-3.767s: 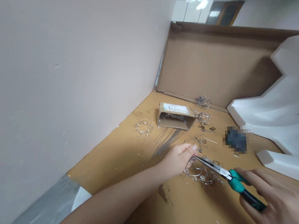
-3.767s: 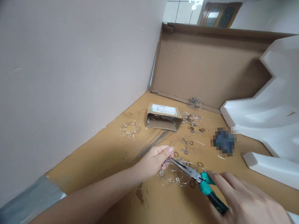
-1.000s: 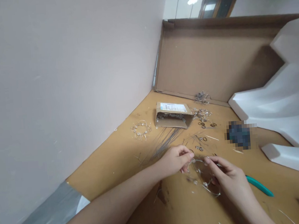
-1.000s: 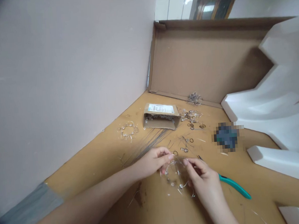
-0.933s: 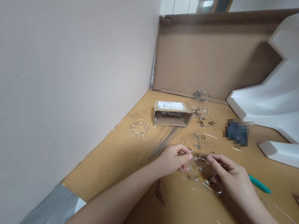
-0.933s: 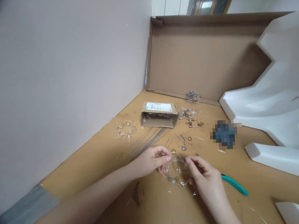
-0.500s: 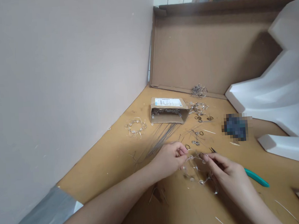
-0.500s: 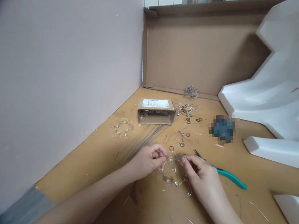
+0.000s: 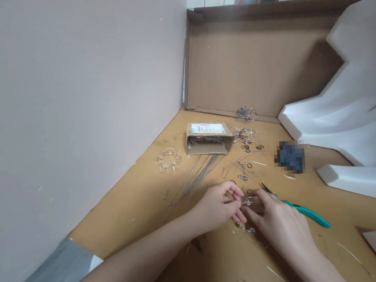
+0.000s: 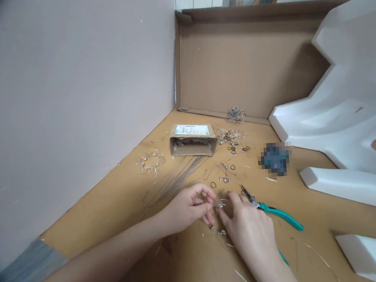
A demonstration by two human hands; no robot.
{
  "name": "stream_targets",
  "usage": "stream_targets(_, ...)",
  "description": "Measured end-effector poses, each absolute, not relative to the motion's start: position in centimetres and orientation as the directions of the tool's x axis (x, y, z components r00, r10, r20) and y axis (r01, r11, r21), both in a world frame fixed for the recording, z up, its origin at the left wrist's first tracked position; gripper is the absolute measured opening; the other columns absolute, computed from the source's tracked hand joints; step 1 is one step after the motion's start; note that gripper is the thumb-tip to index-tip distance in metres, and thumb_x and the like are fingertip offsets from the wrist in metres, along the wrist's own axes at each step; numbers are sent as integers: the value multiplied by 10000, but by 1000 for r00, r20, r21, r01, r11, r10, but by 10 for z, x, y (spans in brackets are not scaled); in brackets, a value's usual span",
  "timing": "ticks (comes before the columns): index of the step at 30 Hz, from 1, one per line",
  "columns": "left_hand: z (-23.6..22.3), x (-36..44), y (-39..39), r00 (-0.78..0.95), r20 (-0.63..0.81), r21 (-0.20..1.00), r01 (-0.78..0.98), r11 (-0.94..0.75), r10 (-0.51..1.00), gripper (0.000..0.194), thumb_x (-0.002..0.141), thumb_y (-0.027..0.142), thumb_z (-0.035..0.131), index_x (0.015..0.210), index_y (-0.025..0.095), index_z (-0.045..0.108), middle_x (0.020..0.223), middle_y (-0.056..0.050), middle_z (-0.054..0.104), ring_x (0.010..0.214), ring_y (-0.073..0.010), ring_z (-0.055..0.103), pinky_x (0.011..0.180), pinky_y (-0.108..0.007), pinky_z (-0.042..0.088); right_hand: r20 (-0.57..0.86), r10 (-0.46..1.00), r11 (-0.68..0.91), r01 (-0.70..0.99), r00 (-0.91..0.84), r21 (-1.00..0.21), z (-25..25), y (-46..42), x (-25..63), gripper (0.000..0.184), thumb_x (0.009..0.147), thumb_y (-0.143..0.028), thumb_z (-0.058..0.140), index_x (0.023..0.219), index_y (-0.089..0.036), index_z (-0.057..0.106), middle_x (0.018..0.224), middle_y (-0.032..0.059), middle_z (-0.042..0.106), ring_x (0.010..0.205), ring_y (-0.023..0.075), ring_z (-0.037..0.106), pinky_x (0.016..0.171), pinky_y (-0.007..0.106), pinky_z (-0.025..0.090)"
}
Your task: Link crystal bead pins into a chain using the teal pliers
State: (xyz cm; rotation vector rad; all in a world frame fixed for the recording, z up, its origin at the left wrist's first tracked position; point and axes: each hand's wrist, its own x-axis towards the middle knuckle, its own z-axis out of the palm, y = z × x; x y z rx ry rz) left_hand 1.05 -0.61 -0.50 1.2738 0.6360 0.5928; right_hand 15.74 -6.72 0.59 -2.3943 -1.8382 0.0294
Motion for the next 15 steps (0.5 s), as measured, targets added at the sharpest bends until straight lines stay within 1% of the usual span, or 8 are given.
stream_targets(2, -2, 10, -5, 713, -102, 972, -77, 222, 694, 99, 777, 118, 508, 867, 145, 477, 682, 11, 549, 626, -122, 640, 585, -240, 509, 40, 955, -293, 955, 295, -54, 9, -67, 155, 323, 764, -503, 478, 952, -279, 614, 730, 62, 704, 666, 303, 656, 513, 327, 389)
stream_targets(3, -1, 10, -4, 718, -103, 968, -88, 236, 689, 96, 782, 127, 512, 871, 144, 480, 702, -3, 564, 663, -133, 647, 608, -251, 512, 32, 950, -309, 949, 311, -68, 9, -67, 156, 319, 756, -509, 486, 932, -278, 618, 683, 59, 698, 663, 307, 653, 518, 331, 388)
stream_targets(4, -1, 9, -2, 718, -103, 962, -105, 253, 689, 94, 783, 135, 518, 871, 142, 483, 740, -17, 573, 689, -138, 650, 627, -259, 513, 18, 950, -308, 944, 312, -118, 8, -66, 158, 309, 751, -506, 496, 916, -278, 620, 667, 53, 694, 662, 300, 649, 528, 333, 393)
stream_targets(5, -1, 8, 0, 720, -102, 954, -124, 273, 686, 96, 780, 144, 526, 868, 142, 488, 794, -28, 576, 703, -139, 652, 640, -265, 514, 0, 956, -287, 935, 294, -208, 6, -66, 161, 293, 751, -495, 501, 907, -278, 621, 678, 44, 693, 664, 281, 644, 545, 330, 401)
stream_targets(8, 0, 4, 6, 734, -85, 927, -190, 323, 674, 102, 763, 161, 540, 855, 144, 500, 931, -47, 551, 691, -134, 654, 649, -282, 515, -35, 986, -153, 817, 160, -556, -2, -64, 174, 263, 778, -463, 487, 882, -263, 623, 719, 10, 676, 647, 197, 609, 582, 288, 418)
stream_targets(9, 1, 3, 8, 736, -71, 925, -205, 321, 674, 101, 763, 165, 536, 857, 143, 503, 930, -49, 553, 688, -136, 654, 654, -291, 516, -30, 992, -115, 764, 125, -635, -4, -63, 178, 273, 788, -467, 480, 873, -252, 625, 708, 4, 662, 629, 177, 589, 578, 274, 414)
stream_targets(11, 4, 0, 10, 721, -49, 935, -210, 285, 692, 102, 766, 156, 518, 866, 140, 511, 878, -45, 570, 695, -141, 651, 669, -302, 516, -28, 994, -95, 690, 107, -717, -7, -63, 185, 313, 792, -496, 480, 859, -229, 630, 651, -4, 615, 584, 155, 539, 549, 260, 397)
stream_targets(15, 6, -4, 12, 667, -57, 978, -114, 177, 743, 116, 757, 139, 528, 872, 134, 533, 732, -13, 582, 630, -99, 599, 613, -248, 496, -55, 988, -131, 604, 143, -786, -5, -62, 189, 355, 747, -529, 540, 855, -203, 627, 656, -10, 565, 567, 133, 472, 542, 255, 378)
